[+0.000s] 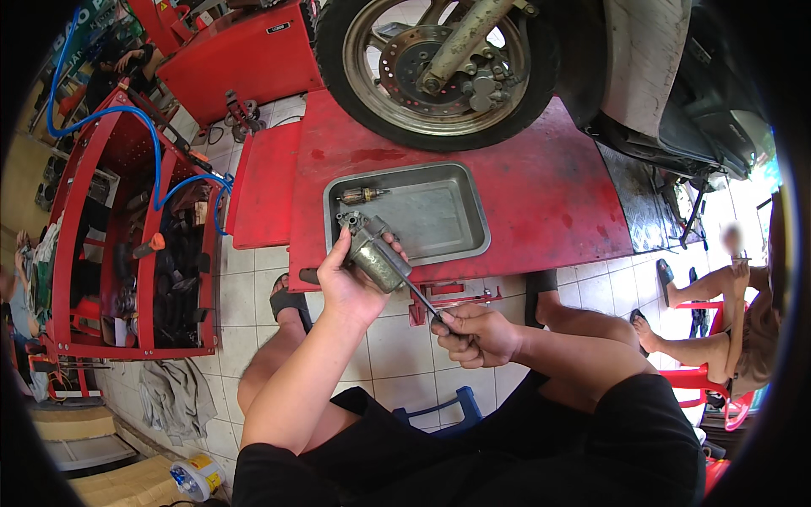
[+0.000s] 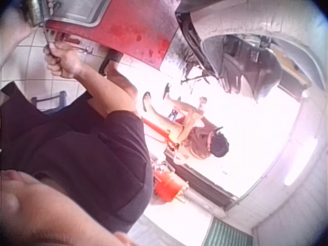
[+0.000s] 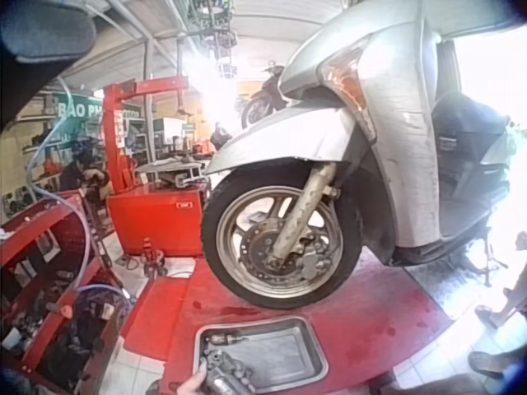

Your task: The person uses a screwdriver to disassemble a cylindrical metal component, likely a starter motor, over a metal tray. They remove screws and internal parts, placing them into the tray while working in a motorcycle repair shop.

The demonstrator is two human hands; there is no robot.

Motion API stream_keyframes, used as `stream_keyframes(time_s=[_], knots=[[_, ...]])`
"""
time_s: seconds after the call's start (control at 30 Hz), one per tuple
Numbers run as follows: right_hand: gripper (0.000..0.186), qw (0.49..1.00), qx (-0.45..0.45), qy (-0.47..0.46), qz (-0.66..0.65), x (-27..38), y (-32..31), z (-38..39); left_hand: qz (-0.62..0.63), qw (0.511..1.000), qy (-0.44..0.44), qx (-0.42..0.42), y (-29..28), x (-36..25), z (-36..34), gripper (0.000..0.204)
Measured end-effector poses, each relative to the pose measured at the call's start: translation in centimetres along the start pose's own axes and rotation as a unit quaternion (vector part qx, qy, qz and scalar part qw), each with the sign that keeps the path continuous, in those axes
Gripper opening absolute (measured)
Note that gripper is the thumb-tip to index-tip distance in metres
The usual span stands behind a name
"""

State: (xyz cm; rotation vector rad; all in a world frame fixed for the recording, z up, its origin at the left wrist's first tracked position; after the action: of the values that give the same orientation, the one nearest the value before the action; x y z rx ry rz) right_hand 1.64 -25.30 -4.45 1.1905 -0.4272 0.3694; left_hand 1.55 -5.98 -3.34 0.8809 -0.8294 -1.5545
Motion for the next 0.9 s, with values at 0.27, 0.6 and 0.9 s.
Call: stream_keyframes(time_s=[0.27,0.6,0.9], knots=[[0.031,1.000,0.009,0.002,-0.018,-0.1,0.0,0.1,-0.002,1.000,-0.006,0.006,0.1,0.1,0.0,0.046],[0.032,0.995,0.038,0.032,-0.085,-0.6,-0.1,0.4,-0.050,0.995,-0.022,0.082,0.5,0.3,0.1,0.047],[0.032,0.979,0.126,0.041,-0.156,-1.6,0.1,1.3,0.001,0.977,-0.088,0.195,0.4,1.7,-0.3,0.056]])
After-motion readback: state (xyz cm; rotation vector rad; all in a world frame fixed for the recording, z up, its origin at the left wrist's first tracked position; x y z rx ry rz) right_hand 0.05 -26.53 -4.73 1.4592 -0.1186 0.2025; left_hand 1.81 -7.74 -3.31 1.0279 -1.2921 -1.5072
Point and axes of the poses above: each hand's wrist, its own z-axis away from the middle knuckle, its own y-axis out of the palm, x = y × z, the point moved 5 cm from there along -z, towards the middle knuckle, and after that the axes turned 15 degrees about -y, right-handed, at the moved point
